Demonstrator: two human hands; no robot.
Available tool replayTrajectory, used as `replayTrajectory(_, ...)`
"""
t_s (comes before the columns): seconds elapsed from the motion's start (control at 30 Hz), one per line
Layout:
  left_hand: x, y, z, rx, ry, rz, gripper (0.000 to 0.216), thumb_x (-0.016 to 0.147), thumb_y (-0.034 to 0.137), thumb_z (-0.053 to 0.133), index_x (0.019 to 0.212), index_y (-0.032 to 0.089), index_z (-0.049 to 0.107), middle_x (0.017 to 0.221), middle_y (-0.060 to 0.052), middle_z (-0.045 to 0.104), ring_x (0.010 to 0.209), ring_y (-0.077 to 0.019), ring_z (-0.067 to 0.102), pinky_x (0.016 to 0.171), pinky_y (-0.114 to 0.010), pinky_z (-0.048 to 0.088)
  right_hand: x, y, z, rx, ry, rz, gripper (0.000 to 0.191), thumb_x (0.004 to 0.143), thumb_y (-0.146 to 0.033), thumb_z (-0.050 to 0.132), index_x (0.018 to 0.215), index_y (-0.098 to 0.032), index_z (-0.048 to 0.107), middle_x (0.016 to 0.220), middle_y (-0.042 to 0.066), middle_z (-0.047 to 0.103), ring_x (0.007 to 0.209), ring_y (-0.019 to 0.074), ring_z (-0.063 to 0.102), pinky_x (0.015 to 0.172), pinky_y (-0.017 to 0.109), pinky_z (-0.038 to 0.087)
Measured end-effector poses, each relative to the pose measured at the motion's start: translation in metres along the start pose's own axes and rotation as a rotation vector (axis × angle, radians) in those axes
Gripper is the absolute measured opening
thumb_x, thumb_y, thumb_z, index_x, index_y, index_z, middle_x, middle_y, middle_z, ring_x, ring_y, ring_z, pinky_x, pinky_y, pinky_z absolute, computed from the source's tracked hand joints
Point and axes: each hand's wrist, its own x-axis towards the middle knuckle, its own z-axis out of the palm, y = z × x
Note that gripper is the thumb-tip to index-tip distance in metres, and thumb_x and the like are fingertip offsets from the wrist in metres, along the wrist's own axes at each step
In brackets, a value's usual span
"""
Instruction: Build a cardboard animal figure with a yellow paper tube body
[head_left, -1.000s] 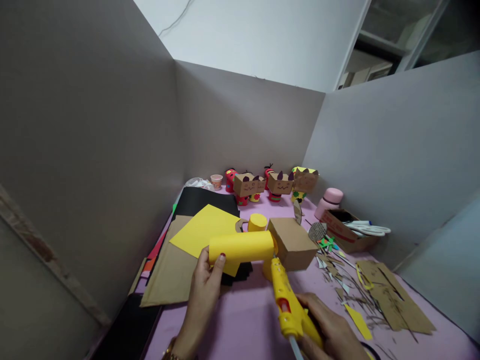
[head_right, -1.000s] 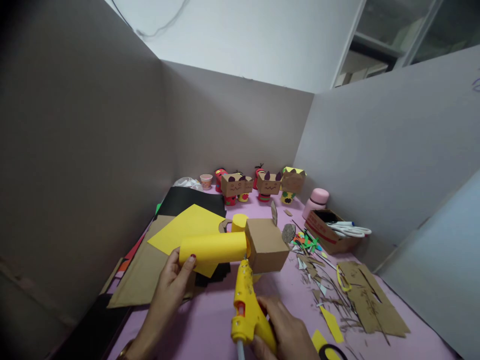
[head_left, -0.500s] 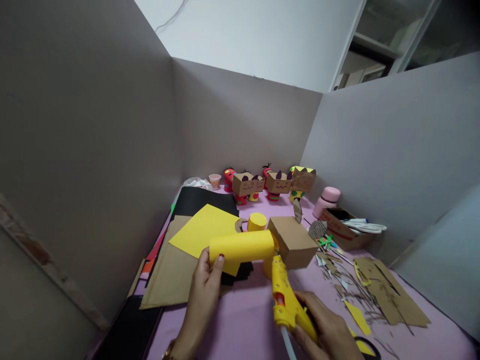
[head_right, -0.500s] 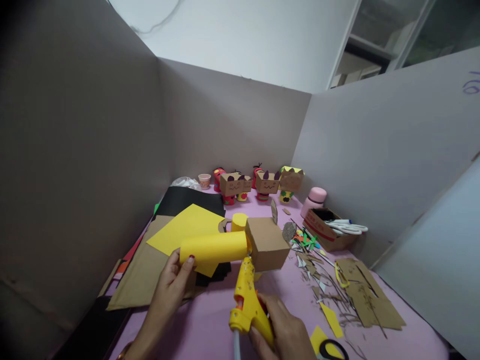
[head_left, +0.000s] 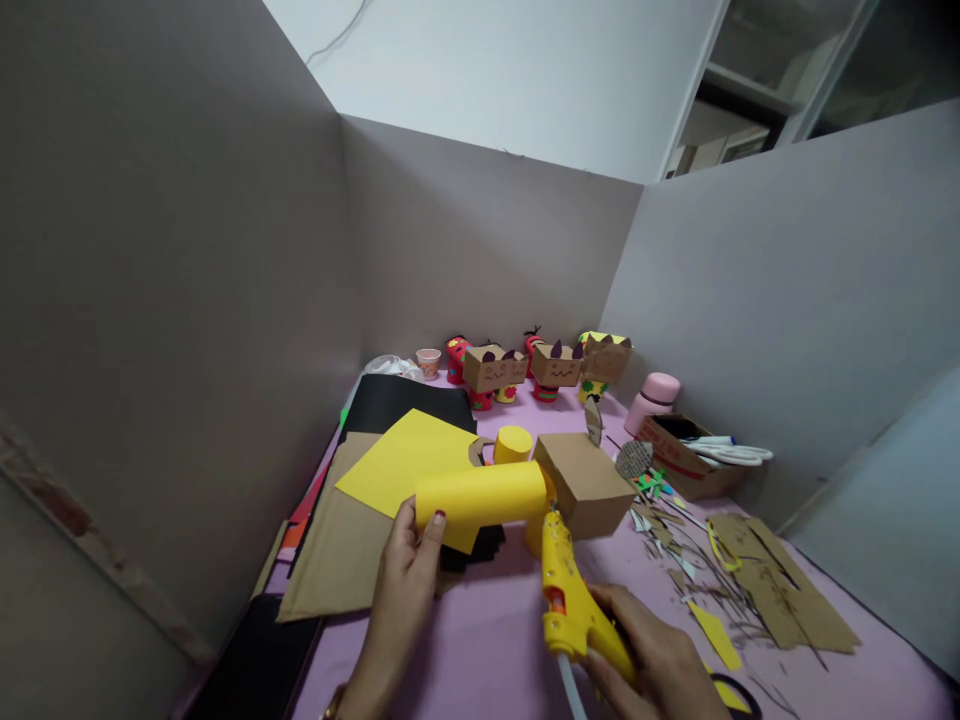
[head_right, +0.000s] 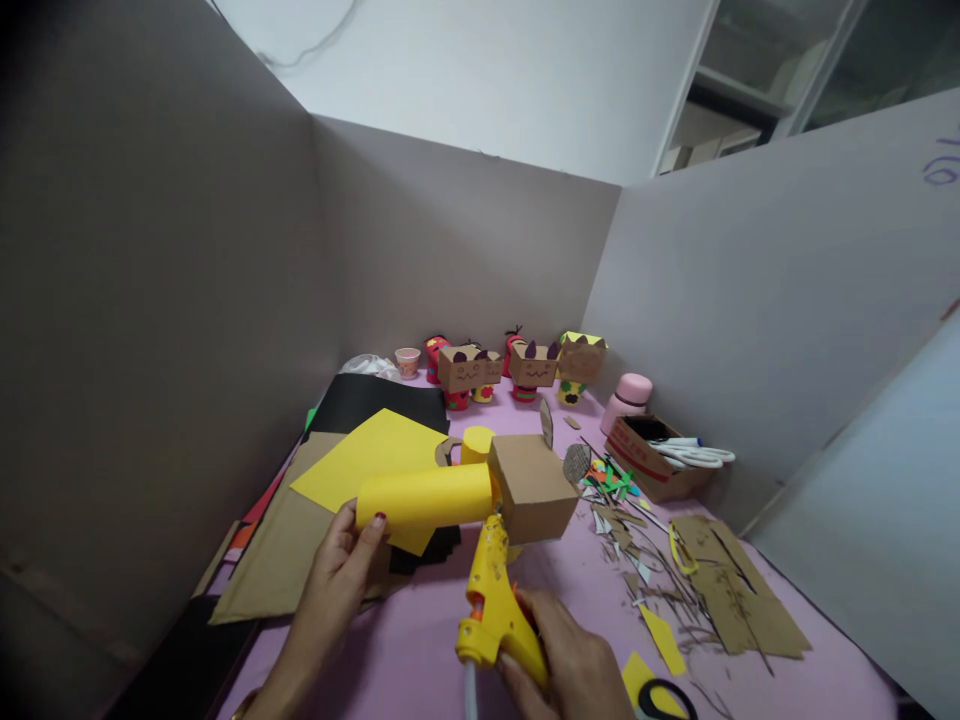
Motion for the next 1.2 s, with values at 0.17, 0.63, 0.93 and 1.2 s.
replayTrajectory(0.17, 0.001, -0.002, -0.002, 0.021, -0.005, 0.022, 0.04, 0.083, 0.046, 0.055, 0.114, 0.02, 0.048, 0.115, -0.008, 0.059, 0.107, -0.0229, 0.056, 0.089, -0.034, 0.043, -0.002, 0.004, 0.004, 0.008, 0.03, -0.003, 0.025, 0.082, -0.029, 0.051, 0.106, -0.024, 0.054, 0.088, 0.002, 0.07, 0.07, 0.0178, 0.068, 0.063, 0.024, 0.05)
replayTrajectory(0.63, -0.001, -0.005, -0.004, -0.035, -0.005, 0.009, 0.039, 0.082, 0.045, 0.057, 0.112, 0.022, 0.048, 0.112, -0.006, 0.061, 0.104, -0.0219, 0.058, 0.088, -0.033, 0.045, -0.005, 0.007, 0.006, -0.042, 0.039, -0.017, 0.021, 0.083, -0.031, 0.049, 0.103, -0.025, 0.053, 0.083, 0.0, 0.07, 0.066, 0.0172, 0.068, 0.058, 0.023, 0.049)
replayTrajectory(0.93, 0.0, -0.004, -0.002, -0.037, 0.002, 0.004, 0.039, 0.082, 0.045, 0.057, 0.112, 0.022, 0.048, 0.112, -0.006, 0.06, 0.105, -0.0214, 0.057, 0.09, -0.033, 0.044, -0.008, 0.012, 0.011, -0.086, 0.078, -0.031, 0.023, 0.086, -0.038, 0.048, 0.103, -0.025, 0.053, 0.084, 0.003, 0.07, 0.064, 0.0185, 0.068, 0.055, 0.024, 0.05)
replayTrajectory(1.2, 0.0, -0.005, -0.004, -0.029, 0.005, 0.012, 0.039, 0.082, 0.045, 0.057, 0.113, 0.022, 0.049, 0.113, -0.006, 0.06, 0.104, -0.0211, 0.057, 0.09, -0.033, 0.044, -0.005, 0.005, 0.008, -0.141, 0.055, -0.02, 0.025, 0.079, -0.027, 0.05, 0.103, -0.023, 0.054, 0.083, 0.003, 0.067, 0.065, 0.018, 0.067, 0.055, 0.024, 0.05)
